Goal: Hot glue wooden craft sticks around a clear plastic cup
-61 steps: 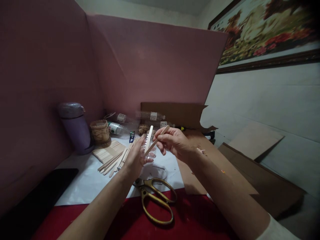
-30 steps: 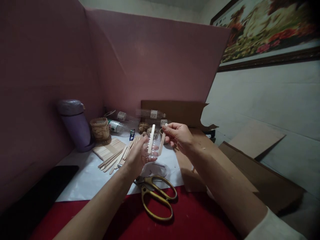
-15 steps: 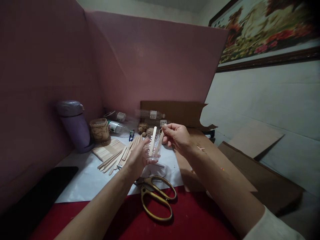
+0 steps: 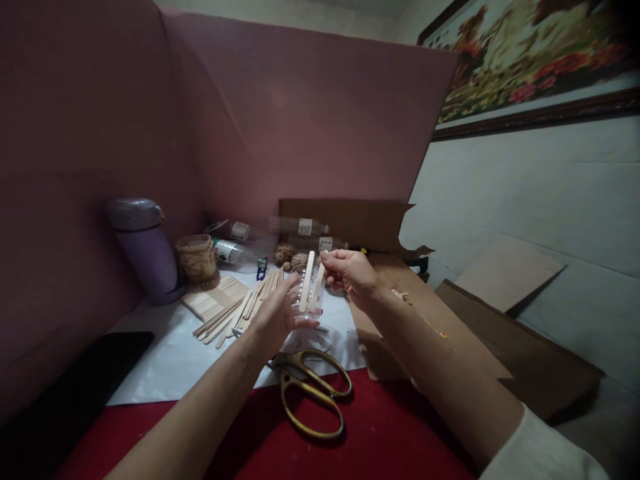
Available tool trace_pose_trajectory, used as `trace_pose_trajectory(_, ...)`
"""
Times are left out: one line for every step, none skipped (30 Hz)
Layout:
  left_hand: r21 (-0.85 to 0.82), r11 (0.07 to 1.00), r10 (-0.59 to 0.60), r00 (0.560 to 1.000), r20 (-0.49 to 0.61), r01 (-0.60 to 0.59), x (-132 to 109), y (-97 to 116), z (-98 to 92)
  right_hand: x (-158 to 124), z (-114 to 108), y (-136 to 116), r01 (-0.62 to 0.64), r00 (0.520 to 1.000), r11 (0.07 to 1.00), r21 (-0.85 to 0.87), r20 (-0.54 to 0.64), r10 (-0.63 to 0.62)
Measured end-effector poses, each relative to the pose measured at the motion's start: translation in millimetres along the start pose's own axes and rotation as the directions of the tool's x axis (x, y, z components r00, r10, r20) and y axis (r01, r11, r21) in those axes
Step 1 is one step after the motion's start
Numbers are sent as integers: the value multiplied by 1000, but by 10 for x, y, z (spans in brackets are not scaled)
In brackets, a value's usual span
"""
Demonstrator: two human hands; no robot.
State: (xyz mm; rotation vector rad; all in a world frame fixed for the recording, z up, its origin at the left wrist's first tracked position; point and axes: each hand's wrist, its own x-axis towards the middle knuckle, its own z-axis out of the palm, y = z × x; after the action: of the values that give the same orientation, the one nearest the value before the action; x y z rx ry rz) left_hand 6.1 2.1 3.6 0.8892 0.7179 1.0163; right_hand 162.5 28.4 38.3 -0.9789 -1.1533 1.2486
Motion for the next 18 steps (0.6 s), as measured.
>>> trace_pose_trajectory(5,1000,0,1000,3,0,-1,2,-1,10,-5,13,4,1000,1000,1,-4,-4)
trace_pose_trajectory(13,1000,3,1000,5,-3,-2,2,-1,19,-8,26,6,1000,1000,1,-7,-6)
trace_pose_trajectory(23,1000,9,1000,6,-10,-3,1,-3,25,-10,36,7,1000,1000,0,-7,-7)
trace_pose_trajectory(31,999,18,1000,9,-18,-2,-1,-5,27,-10,44,7,1000,1000,-1,-6,-7)
trace_pose_trajectory(39,999,25,1000,11,-26,-1,-5,-7,27,-8,49,9,1000,1000,-1,-6,-9)
trace_pose_trajectory(44,998,32,999,12,-33,1,-9,-11,24,-6,50,11,1000,1000,-1,-5,-11)
trace_pose_trajectory(47,998,39,999,11,-40,3,-13,-14,19,-3,49,14,1000,1000,-2,-4,-14)
trace_pose_trajectory(49,998,44,999,11,-44,5,-16,-18,13,1,46,17,1000,1000,-4,-4,-17)
trace_pose_trajectory(50,998,47,999,15,-47,8,-19,-21,8,6,42,19,1000,1000,-7,-4,-19)
trace_pose_trajectory(51,997,49,999,19,-50,10,-21,-24,3,10,38,21,1000,1000,-10,-3,-21)
trace_pose_trajectory(50,997,50,998,23,-51,11,-22,-25,-1,13,36,25,1000,1000,-12,-2,-25)
trace_pose_trajectory(49,998,49,998,25,-51,12,-22,-24,-3,17,35,30,1000,999,-12,-3,-30)
trace_pose_trajectory(47,998,48,999,24,-49,12,-21,-22,-4,19,36,36,999,999,-11,-5,-36)
trace_pose_trajectory(45,998,48,999,20,-49,12,-19,-18,-4,21,39,44,999,999,-10,-9,-44)
trace_pose_trajectory(45,998,48,999,15,-49,10,-17,-13,-4,22,42,52,999,999,-11,-13,-52)
trace_pose_trajectory(46,998,49,999,10,-50,6,-13,-7,-3,22,46,59,998,998,-12,-16,-59)
trace_pose_trajectory(46,998,51,999,9,-51,2,-10,0,-3,22,49,64,998,998,-15,-16,-64)
trace_pose_trajectory(47,997,52,999,7,-53,-3,-7,7,-3,22,51,68,998,998,-18,-16,-68)
